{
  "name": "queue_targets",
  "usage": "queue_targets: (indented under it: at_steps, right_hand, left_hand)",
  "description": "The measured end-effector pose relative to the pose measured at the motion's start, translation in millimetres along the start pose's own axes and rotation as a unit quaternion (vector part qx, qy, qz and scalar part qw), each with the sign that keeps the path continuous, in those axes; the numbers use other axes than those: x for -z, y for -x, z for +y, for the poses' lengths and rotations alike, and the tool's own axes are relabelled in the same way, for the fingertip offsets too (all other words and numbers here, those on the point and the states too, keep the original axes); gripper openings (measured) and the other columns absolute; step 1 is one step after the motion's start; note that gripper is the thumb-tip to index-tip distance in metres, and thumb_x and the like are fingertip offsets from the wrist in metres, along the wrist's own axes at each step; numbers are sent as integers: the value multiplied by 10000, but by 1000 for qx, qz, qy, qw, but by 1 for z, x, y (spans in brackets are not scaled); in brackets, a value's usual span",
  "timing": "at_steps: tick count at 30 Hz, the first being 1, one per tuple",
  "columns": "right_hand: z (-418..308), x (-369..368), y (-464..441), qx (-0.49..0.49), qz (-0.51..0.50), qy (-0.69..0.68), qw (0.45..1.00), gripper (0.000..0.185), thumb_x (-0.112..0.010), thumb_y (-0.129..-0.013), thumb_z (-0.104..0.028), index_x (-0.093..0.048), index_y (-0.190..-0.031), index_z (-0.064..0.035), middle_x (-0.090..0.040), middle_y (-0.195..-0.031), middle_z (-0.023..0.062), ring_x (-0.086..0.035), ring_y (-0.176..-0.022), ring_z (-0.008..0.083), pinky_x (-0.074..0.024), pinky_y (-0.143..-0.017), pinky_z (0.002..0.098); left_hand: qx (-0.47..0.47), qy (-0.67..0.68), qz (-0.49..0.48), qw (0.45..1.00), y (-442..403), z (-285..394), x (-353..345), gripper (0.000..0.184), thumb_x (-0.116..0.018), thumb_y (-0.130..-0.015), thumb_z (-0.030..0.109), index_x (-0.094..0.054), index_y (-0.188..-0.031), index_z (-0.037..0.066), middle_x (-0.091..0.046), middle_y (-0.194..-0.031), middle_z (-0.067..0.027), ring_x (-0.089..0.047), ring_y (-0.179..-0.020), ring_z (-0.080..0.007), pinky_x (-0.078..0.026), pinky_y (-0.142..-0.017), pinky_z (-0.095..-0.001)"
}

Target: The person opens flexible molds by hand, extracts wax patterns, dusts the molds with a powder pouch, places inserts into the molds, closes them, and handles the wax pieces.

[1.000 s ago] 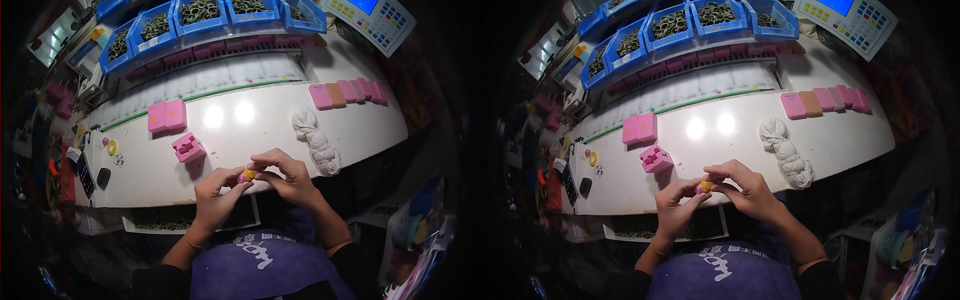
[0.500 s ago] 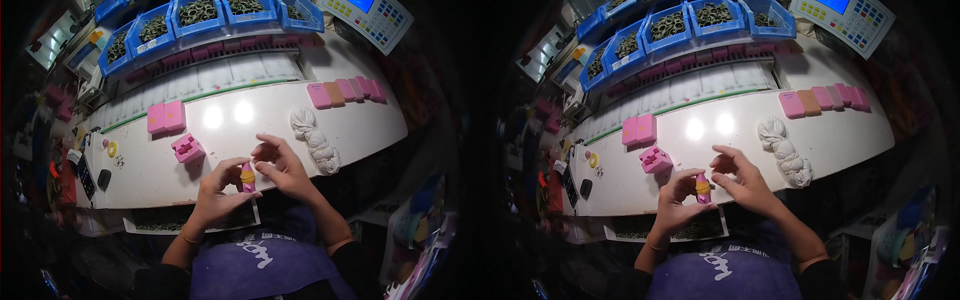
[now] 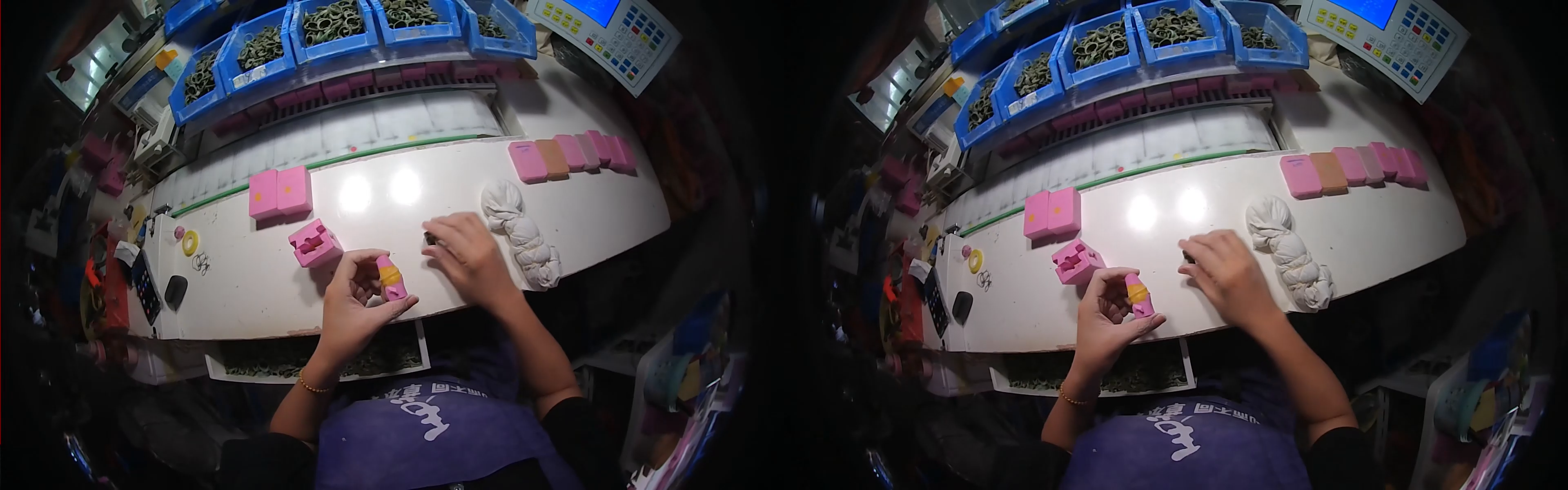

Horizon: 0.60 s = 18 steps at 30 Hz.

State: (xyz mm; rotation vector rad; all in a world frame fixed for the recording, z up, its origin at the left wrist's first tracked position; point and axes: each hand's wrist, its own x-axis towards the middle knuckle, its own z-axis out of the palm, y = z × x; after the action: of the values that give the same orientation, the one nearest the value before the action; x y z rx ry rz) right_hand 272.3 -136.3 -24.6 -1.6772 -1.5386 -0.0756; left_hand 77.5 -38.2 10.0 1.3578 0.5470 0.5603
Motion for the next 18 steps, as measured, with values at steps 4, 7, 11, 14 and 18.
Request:
queue_targets:
  at_steps: [4, 7, 11, 14, 18]
  right_hand:
    - [9, 45, 3, -18, 69, 192, 979, 354, -728, -826, -109, -660, -1166, -36, -664, -1122, 126, -596, -1016, 306, -492, -905, 400]
    - [21, 62, 20, -132, 34, 346, 928, 395, -714, -821, -87, -653, -1208, -37, -665, -1158, 145, -600, -1048, 309, -501, -886, 401]
    - [16, 66, 24, -110, 33, 175, 978, 485, -711, -783, -41, -644, -1263, -54, -627, -1297, 160, -635, -985, 318, -522, -843, 401]
    - [-24, 58, 16, 34, 5, -1, 999, 565, -718, -735, 4, -640, -1289, -74, -578, -1395, 156, -659, -900, 320, -536, -829, 387]
    - [-57, 40, 17, 48, -133, -104, 984, 578, -705, -737, 16, -632, -1303, -79, -565, -1405, 171, -650, -977, 314, -534, -842, 381]
  left_hand:
    - [4, -10, 7, 1000, 1, -5, 2, 578, -845, -750, -19, -516, -1224, 14, -617, -1011, -43, -607, -900, -83, -537, -807, -232]
    - [-10, -31, 19, 999, -2, -7, 1, 567, -848, -746, -15, -528, -1214, 8, -630, -974, -37, -614, -857, -80, -539, -790, -229]
    - [-24, -91, 40, 995, -3, -13, -4, 529, -848, -747, 3, -553, -1187, 4, -653, -934, -42, -625, -811, -73, -549, -772, -238]
    - [-16, -142, 51, 988, -4, -11, -8, 502, -843, -754, 16, -562, -1170, 2, -666, -939, -52, -638, -830, -80, -556, -782, -250]
    - [-94, -186, 58, 976, -5, -16, -9, 472, -833, -769, 25, -564, -1156, -7, -678, -972, -68, -665, -892, -121, -559, -815, -261]
